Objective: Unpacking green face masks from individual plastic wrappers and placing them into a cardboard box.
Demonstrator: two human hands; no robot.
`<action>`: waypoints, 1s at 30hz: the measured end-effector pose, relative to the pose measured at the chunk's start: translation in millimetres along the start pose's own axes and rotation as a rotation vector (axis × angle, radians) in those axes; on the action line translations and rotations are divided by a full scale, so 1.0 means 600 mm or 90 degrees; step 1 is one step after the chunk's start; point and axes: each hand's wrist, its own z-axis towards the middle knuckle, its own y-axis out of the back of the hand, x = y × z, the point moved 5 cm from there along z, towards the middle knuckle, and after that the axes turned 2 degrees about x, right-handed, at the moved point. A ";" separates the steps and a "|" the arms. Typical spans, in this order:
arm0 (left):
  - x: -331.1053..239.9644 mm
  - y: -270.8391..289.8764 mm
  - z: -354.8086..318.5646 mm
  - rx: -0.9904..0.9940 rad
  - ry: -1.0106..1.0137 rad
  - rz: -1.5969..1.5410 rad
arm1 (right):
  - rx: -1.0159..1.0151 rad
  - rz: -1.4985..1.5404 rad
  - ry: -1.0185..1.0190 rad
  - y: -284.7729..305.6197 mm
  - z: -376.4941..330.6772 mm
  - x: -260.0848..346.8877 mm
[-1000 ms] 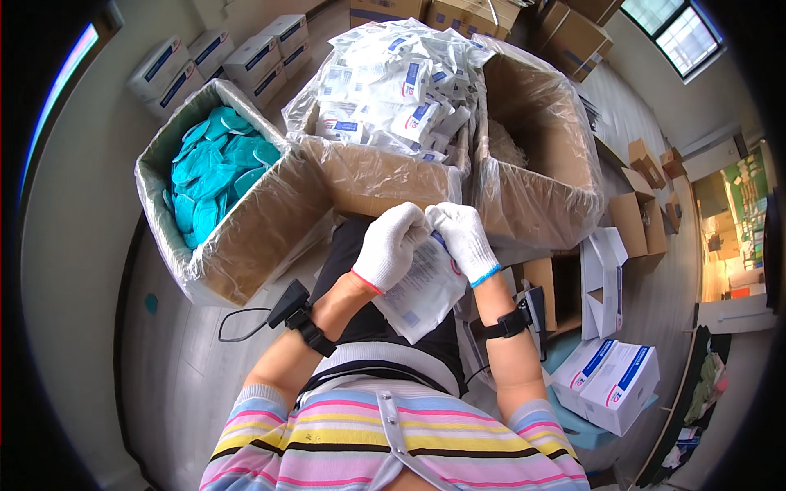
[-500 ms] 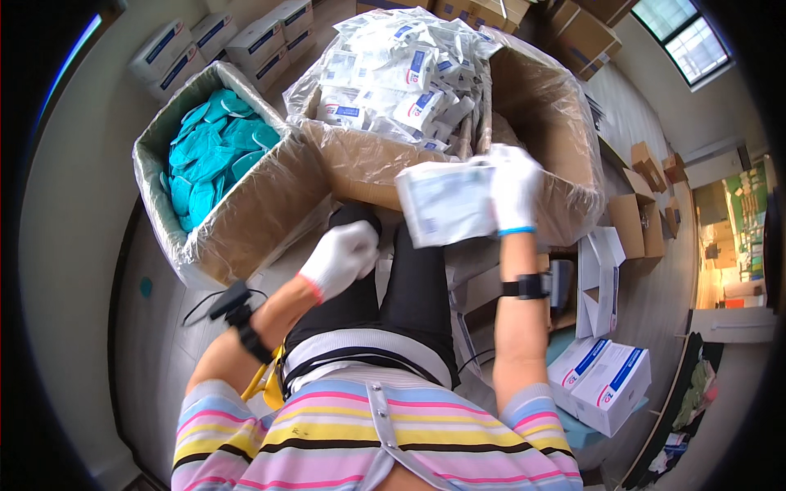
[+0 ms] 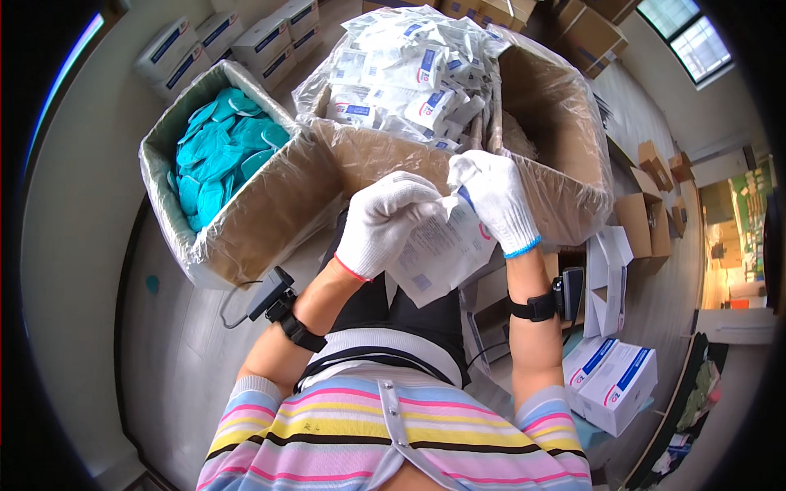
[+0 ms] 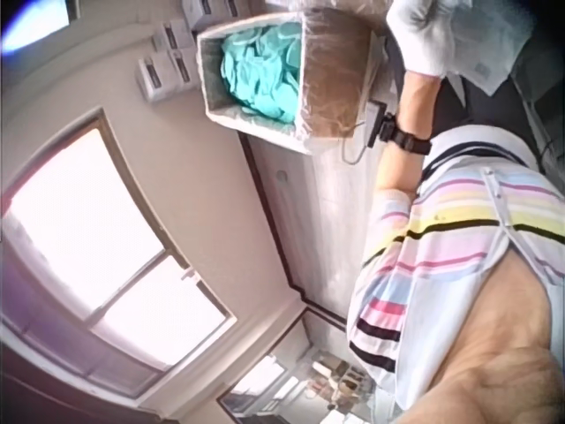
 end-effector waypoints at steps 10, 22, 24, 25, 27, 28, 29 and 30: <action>0.022 -0.034 -0.052 0.083 0.242 -0.102 | -0.056 -0.224 0.149 -0.047 -0.026 -0.041; 0.046 0.027 -0.205 0.066 0.607 -0.193 | -0.238 -0.182 -0.048 0.071 -0.027 -0.129; 0.052 0.029 -0.175 0.085 0.449 -0.019 | -0.231 -0.137 -0.047 0.057 -0.031 -0.117; 0.038 0.025 -0.151 0.070 0.427 -0.037 | -0.218 -0.145 -0.057 0.052 -0.035 -0.110; 0.030 0.027 -0.122 -0.026 0.272 -0.016 | -0.210 -0.175 -0.011 0.037 -0.040 -0.100; 0.016 0.029 -0.099 -0.011 0.213 0.137 | -0.213 -0.176 -0.014 0.033 -0.046 -0.089; -0.005 0.030 -0.078 0.000 0.151 0.292 | -0.187 -0.141 -0.020 0.023 -0.050 -0.070; -0.010 0.024 -0.070 -0.012 0.148 0.276 | -0.161 -0.106 -0.027 0.011 -0.052 -0.059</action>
